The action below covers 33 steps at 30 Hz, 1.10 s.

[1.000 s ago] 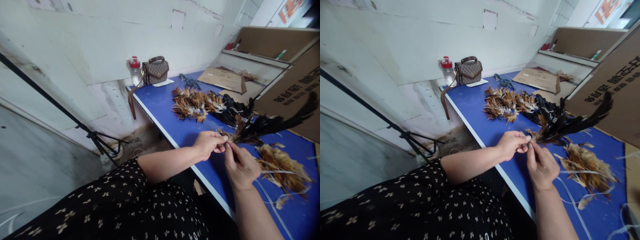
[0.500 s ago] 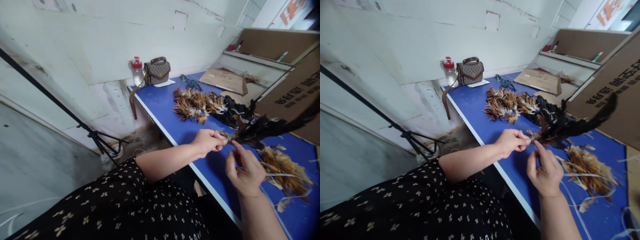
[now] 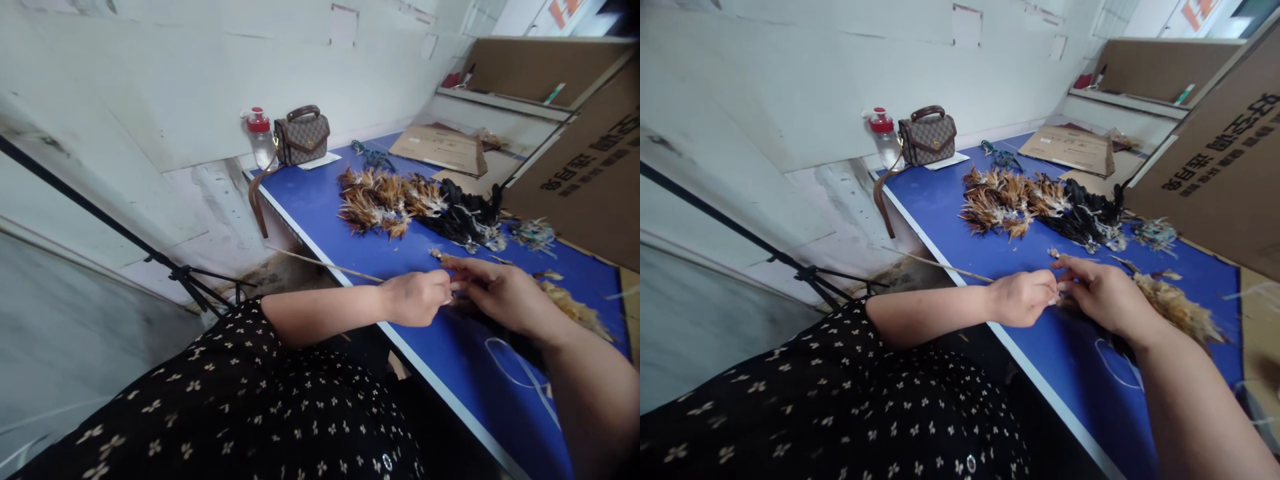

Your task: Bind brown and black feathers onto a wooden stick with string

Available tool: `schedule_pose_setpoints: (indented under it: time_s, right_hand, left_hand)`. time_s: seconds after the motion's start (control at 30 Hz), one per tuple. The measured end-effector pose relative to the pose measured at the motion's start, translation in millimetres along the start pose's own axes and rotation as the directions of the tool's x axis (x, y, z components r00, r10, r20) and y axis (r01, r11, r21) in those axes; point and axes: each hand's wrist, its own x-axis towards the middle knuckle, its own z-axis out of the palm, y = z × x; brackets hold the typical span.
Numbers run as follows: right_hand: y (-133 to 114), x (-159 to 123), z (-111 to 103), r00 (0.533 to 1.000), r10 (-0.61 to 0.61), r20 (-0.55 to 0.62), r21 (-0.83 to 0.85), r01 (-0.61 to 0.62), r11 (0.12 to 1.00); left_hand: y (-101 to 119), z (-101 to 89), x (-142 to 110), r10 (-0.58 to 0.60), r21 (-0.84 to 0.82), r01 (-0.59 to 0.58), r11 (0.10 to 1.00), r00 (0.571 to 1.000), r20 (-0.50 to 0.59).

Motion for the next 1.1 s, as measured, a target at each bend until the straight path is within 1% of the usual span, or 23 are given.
schedule_pose_setpoints:
  time_s: [0.03, 0.07, 0.1, 0.17, 0.27, 0.33, 0.37, 0.43, 0.47, 0.53, 0.6, 0.63, 0.67, 0.7, 0.83, 0.9, 0.97, 1.0, 1.1]
  right_hand:
    - [3.1, 2.4, 1.1, 1.0, 0.02, 0.02, 0.077, -0.022, 0.997]
    - [5.4, 3.9, 3.1, 0.999, 0.034, 0.032, 0.138, -0.039, 0.99]
    - [7.0, 4.7, 5.5, 0.998, 0.04, 0.038, 0.18, -0.046, 0.983]
    - [8.2, 4.5, 9.9, 0.999, 0.037, 0.017, 0.212, -0.04, 0.977]
    - [4.5, -0.5, 11.7, 0.995, 0.014, -0.094, 0.154, 0.0, 0.988]
    - [-2.8, -7.3, 10.4, 0.983, -0.007, -0.184, 0.058, 0.018, 0.998]
    - [-8.2, -11.7, 9.9, 0.973, -0.019, -0.229, -0.002, 0.019, 1.0]
    - [-21.6, -21.7, 11.6, 0.946, -0.049, -0.321, -0.111, 0.014, 0.994]
    - [-29.1, -26.7, 14.2, 0.929, -0.058, -0.365, -0.136, 0.009, 0.991]
    - [-43.4, -35.1, 23.4, 0.884, -0.029, -0.466, -0.111, -0.026, 0.993]
    - [-53.6, -40.1, 36.5, 0.799, 0.087, -0.594, -0.023, -0.125, 0.992]
    - [-56.5, -41.1, 43.5, 0.767, 0.139, -0.627, 0.009, -0.171, 0.985]
    - [-57.8, -41.3, 50.3, 0.745, 0.173, -0.645, 0.03, -0.201, 0.979]
    - [-57.7, -40.9, 56.4, 0.735, 0.192, -0.65, 0.043, -0.216, 0.975]
    - [-49.3, -38.8, 71.8, 0.718, 0.25, -0.649, 0.123, -0.225, 0.967]
    - [-45.4, -39.8, 75.4, 0.712, 0.295, -0.638, 0.164, -0.248, 0.955]
    - [-44.8, -42.0, 79.1, 0.708, 0.312, -0.633, 0.175, -0.262, 0.949]
    - [-45.7, -43.3, 81.6, 0.695, 0.313, -0.648, 0.176, -0.262, 0.949]
    - [-51.1, -47.1, 92.1, 0.631, 0.285, -0.722, 0.167, -0.24, 0.956]
  left_hand:
    - [2.0, -1.4, -2.4, 0.043, 0.057, -0.048, 0.997, 0.995, 0.094]
    - [3.4, -3.2, -4.2, 0.079, 0.1, -0.096, 0.99, 0.984, 0.157]
    - [4.0, -5.0, -5.2, 0.117, 0.147, -0.155, 0.977, 0.964, 0.238]
    - [3.3, -7.8, -6.0, 0.16, 0.193, -0.219, 0.956, 0.947, 0.279]
    - [-1.1, -9.4, -5.8, 0.191, 0.287, -0.273, 0.918, 0.94, 0.284]
    - [-4.9, -9.5, -5.1, 0.185, 0.364, -0.273, 0.89, 0.948, 0.258]
    - [-7.0, -9.5, -4.4, 0.179, 0.389, -0.257, 0.885, 0.957, 0.227]
    - [-11.4, -9.3, -1.5, 0.181, 0.388, -0.221, 0.895, 0.974, 0.139]
    - [-13.7, -9.1, 0.7, 0.193, 0.366, -0.213, 0.906, 0.977, 0.091]
    - [-17.6, -8.2, 6.2, 0.213, 0.314, -0.201, 0.928, 0.977, -0.004]
    - [-19.5, -6.5, 11.1, 0.183, 0.28, -0.154, 0.948, 0.98, -0.078]
    - [-19.6, -5.4, 12.7, 0.156, 0.266, -0.123, 0.956, 0.982, -0.106]
    - [-19.3, -4.1, 13.4, 0.134, 0.252, -0.099, 0.963, 0.983, -0.123]
    - [-18.5, -2.7, 13.3, 0.125, 0.235, -0.093, 0.968, 0.984, -0.127]
    - [-14.9, 3.2, 7.7, 0.179, 0.175, -0.169, 0.97, 0.983, -0.041]
    - [-13.5, 5.8, 4.6, 0.165, 0.162, -0.159, 0.974, 0.986, -0.019]
    - [-12.6, 8.5, 3.2, 0.124, 0.153, -0.116, 0.981, 0.991, -0.046]
    - [-12.3, 10.1, 3.2, 0.107, 0.145, -0.097, 0.985, 0.992, -0.069]
    - [-13.3, 15.2, 6.0, 0.067, 0.099, -0.054, 0.994, 0.988, -0.138]
